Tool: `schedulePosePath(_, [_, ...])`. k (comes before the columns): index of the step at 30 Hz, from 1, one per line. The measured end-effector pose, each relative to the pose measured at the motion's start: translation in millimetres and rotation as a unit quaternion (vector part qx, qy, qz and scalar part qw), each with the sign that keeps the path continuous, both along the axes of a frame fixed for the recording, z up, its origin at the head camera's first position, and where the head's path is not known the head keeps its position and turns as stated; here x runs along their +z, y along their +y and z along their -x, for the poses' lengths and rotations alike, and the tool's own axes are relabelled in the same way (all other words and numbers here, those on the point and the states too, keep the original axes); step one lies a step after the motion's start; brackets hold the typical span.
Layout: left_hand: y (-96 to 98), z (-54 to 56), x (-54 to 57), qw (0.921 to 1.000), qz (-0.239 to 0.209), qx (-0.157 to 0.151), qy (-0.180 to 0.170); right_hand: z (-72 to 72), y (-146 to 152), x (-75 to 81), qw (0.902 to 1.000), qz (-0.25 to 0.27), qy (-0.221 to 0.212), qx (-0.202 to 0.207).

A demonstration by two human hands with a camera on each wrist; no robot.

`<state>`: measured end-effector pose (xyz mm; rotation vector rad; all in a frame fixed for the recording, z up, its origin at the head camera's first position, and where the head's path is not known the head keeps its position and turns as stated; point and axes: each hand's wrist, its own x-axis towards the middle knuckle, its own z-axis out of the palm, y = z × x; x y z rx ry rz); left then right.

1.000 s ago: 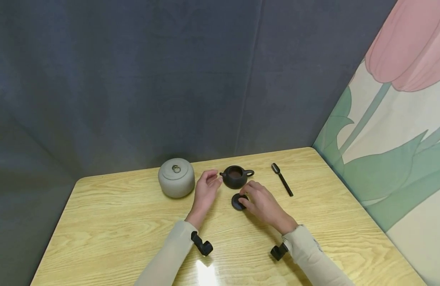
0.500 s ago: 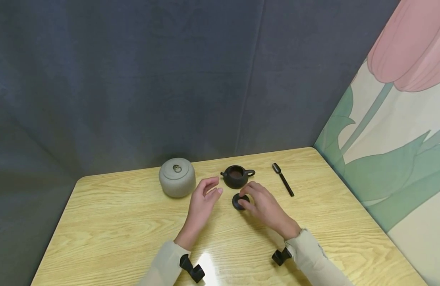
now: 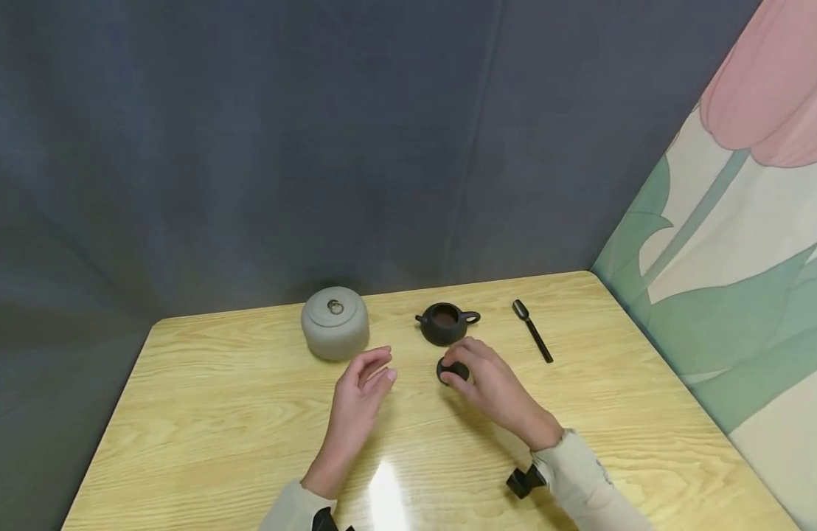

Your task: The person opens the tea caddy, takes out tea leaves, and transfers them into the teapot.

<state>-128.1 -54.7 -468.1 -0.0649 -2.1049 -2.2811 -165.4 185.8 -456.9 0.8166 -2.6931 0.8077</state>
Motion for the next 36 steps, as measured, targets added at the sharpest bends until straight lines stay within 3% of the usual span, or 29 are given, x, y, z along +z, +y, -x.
schedulePosePath(9, [-21.8, 0.4, -0.9, 0.9991, 0.002, 0.041, -0.007, 5.3, -11, -0.8, 0.9999, -0.002, 0.003, 0.013])
schedulePosePath(21, [-59.4, 2.8, -2.0, 0.9917, 0.050, 0.118, 0.000, 18.0, -35, 10.3, 0.9995, 0.015, 0.012, 0.027])
schedulePosePath(36, [-89.7, 18.0, -0.2, 0.9840, 0.067, 0.164, -0.021, 24.5, -53, 15.3, 0.9989, 0.023, -0.001, 0.041])
